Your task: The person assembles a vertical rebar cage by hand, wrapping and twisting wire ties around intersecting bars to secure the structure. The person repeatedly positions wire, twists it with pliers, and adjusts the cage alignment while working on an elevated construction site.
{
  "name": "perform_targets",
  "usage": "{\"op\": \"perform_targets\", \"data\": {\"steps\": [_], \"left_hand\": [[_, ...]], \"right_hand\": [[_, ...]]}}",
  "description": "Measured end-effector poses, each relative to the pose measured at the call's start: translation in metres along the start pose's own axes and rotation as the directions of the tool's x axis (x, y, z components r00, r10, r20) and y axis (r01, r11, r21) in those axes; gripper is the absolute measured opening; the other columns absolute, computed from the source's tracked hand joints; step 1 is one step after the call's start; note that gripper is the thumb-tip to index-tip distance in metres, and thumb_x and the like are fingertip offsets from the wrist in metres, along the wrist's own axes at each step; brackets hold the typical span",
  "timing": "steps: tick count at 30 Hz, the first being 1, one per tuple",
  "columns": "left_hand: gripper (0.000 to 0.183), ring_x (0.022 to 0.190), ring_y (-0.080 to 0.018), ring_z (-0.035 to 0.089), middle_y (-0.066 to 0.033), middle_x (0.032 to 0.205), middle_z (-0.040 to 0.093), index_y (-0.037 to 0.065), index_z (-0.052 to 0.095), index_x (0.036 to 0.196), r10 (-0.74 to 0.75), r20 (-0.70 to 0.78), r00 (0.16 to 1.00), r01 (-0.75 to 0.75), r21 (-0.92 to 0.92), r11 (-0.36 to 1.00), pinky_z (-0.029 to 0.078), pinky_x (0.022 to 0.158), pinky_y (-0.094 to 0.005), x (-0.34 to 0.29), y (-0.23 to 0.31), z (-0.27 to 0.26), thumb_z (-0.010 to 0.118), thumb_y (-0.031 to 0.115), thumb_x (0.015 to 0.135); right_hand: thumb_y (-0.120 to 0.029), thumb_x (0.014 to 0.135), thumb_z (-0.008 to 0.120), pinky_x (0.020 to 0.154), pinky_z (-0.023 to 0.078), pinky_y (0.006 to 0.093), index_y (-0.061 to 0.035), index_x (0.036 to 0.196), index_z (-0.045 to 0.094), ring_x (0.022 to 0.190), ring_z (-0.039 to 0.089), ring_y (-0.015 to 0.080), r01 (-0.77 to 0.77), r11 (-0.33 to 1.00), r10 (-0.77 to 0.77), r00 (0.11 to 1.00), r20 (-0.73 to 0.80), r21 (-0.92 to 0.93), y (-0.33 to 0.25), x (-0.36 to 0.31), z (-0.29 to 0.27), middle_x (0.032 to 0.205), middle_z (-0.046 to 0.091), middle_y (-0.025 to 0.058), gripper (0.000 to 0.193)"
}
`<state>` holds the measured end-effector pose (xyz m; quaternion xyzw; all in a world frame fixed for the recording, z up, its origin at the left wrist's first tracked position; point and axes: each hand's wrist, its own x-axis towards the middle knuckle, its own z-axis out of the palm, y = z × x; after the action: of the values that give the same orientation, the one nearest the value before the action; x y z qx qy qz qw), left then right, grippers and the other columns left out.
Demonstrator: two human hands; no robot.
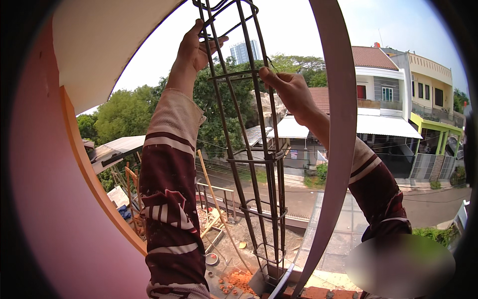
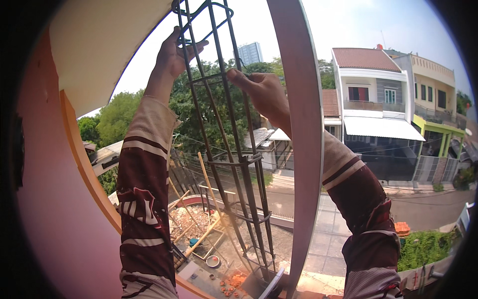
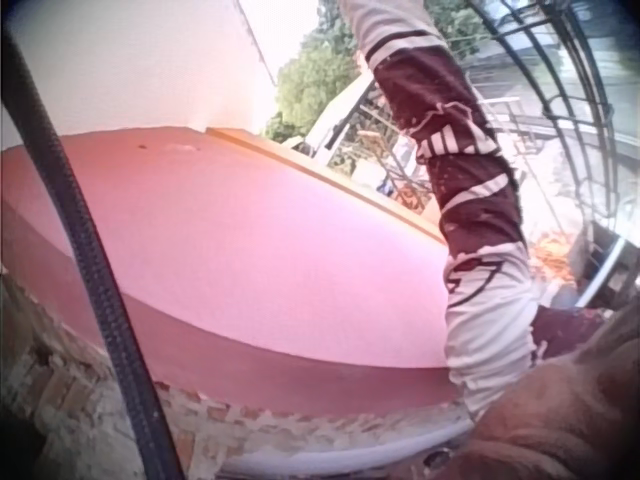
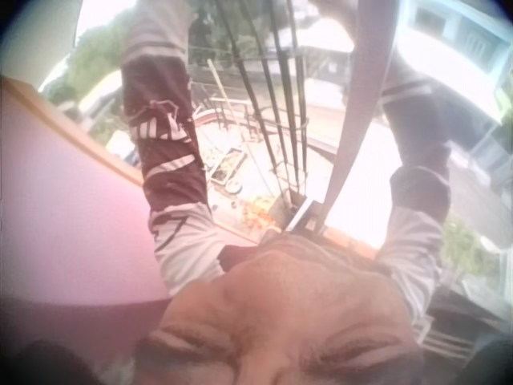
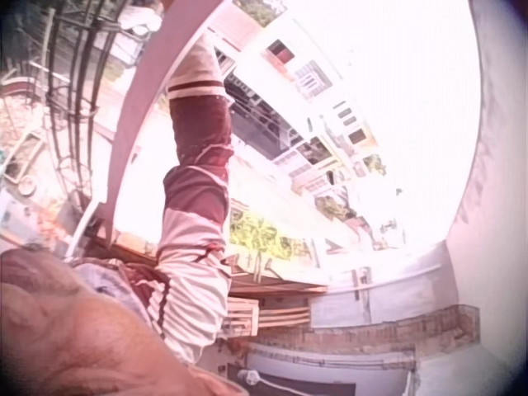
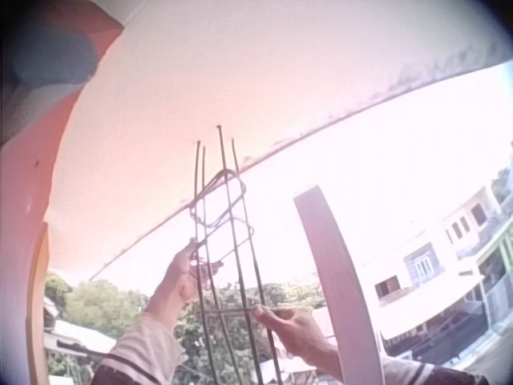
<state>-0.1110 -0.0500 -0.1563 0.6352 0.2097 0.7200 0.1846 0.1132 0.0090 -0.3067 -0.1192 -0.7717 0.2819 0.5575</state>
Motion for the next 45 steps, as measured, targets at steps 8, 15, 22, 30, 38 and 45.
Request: {"op": "perform_targets", "data": {"steps": [8, 15, 22, 30, 38, 45], "left_hand": [[0.062, 0.114, -0.0511, 0.057, -0.0422, 0.126, 0.048, -0.002, 0.046, 0.125, -0.145, -0.042, 0.989, 0.147, 0.036, 0.989, 0.045, 0.105, -0.0485, -0.001, 0.013, -0.001, 0.043, 0.053, 0.099], [0.080, 0.126, -0.0468, 0.048, -0.0358, 0.133, 0.048, -0.001, 0.042, 0.136, -0.149, -0.192, 0.970, 0.211, 0.355, 0.911, 0.012, 0.110, -0.0686, 0.003, 0.032, 0.017, 0.036, 0.067, 0.095], [0.037, 0.098, -0.0247, 0.066, -0.0142, 0.109, 0.067, 0.001, 0.054, 0.122, 0.235, -0.445, 0.864, -0.094, 0.317, 0.944, 0.045, 0.093, -0.0461, -0.081, -0.007, -0.003, 0.045, 0.031, 0.102], [0.042, 0.101, -0.0217, 0.067, -0.0093, 0.106, 0.070, 0.007, 0.064, 0.115, -0.550, 0.048, 0.834, 0.540, 0.136, 0.831, 0.050, 0.088, -0.0363, -0.191, -0.121, -0.073, 0.067, 0.043, 0.092], [0.062, 0.089, -0.0278, 0.072, -0.0223, 0.099, 0.071, -0.008, 0.064, 0.111, -0.630, 0.361, 0.688, 0.586, 0.237, 0.775, 0.059, 0.081, -0.0370, -0.199, -0.147, -0.054, 0.074, 0.047, 0.083], [0.040, 0.076, -0.0228, 0.073, -0.0186, 0.084, 0.072, -0.009, 0.067, 0.100, -0.663, 0.297, 0.687, 0.550, 0.383, 0.742, 0.061, 0.072, -0.0329, -0.189, -0.138, -0.049, 0.075, 0.027, 0.084]], "right_hand": [[-0.066, 0.086, 0.061, 0.089, 0.038, 0.0403, -0.0001, 0.086, 0.067, 0.086, 0.053, 0.0198, 0.005, 0.992, -0.001, 1.000, -0.031, 0.126, 0.001, 0.000, 0.010, 0.080, 0.058, 0.0100, 0.066], [-0.065, 0.087, 0.060, 0.082, 0.038, 0.0370, 0.0011, 0.097, 0.067, 0.084, 0.052, 0.0174, 0.019, 0.992, -0.016, 1.000, -0.024, 0.125, -0.007, -0.001, 0.008, 0.083, 0.058, 0.0086, 0.068], [-0.057, 0.094, 0.056, 0.068, 0.046, 0.0281, 0.0036, 0.118, 0.060, 0.075, 0.057, 0.0112, 0.065, 0.971, -0.054, 0.997, -0.053, 0.232, 0.028, -0.036, 0.015, 0.085, 0.063, 0.0093, 0.066], [-0.036, 0.098, 0.060, 0.068, 0.043, 0.0275, -0.0003, 0.098, 0.066, 0.074, 0.053, 0.0070, -0.044, 0.950, 0.023, 0.997, 0.071, 0.309, 0.036, -0.064, 0.028, 0.080, 0.064, 0.0035, 0.036], [-0.030, 0.100, 0.057, 0.061, 0.042, 0.0259, -0.0028, 0.098, 0.068, 0.067, 0.053, 0.0073, 0.037, 0.991, -0.037, 0.999, 0.002, 0.128, 0.044, -0.061, 0.031, 0.075, 0.063, 0.0032, 0.030], [-0.028, 0.101, 0.056, 0.073, 0.052, 0.0278, -0.0032, 0.096, 0.067, 0.078, 0.063, 0.0095, -0.003, 0.999, 0.004, 0.999, 0.040, -0.047, 0.038, -0.063, 0.027, 0.080, 0.066, 0.0021, 0.027]]}}
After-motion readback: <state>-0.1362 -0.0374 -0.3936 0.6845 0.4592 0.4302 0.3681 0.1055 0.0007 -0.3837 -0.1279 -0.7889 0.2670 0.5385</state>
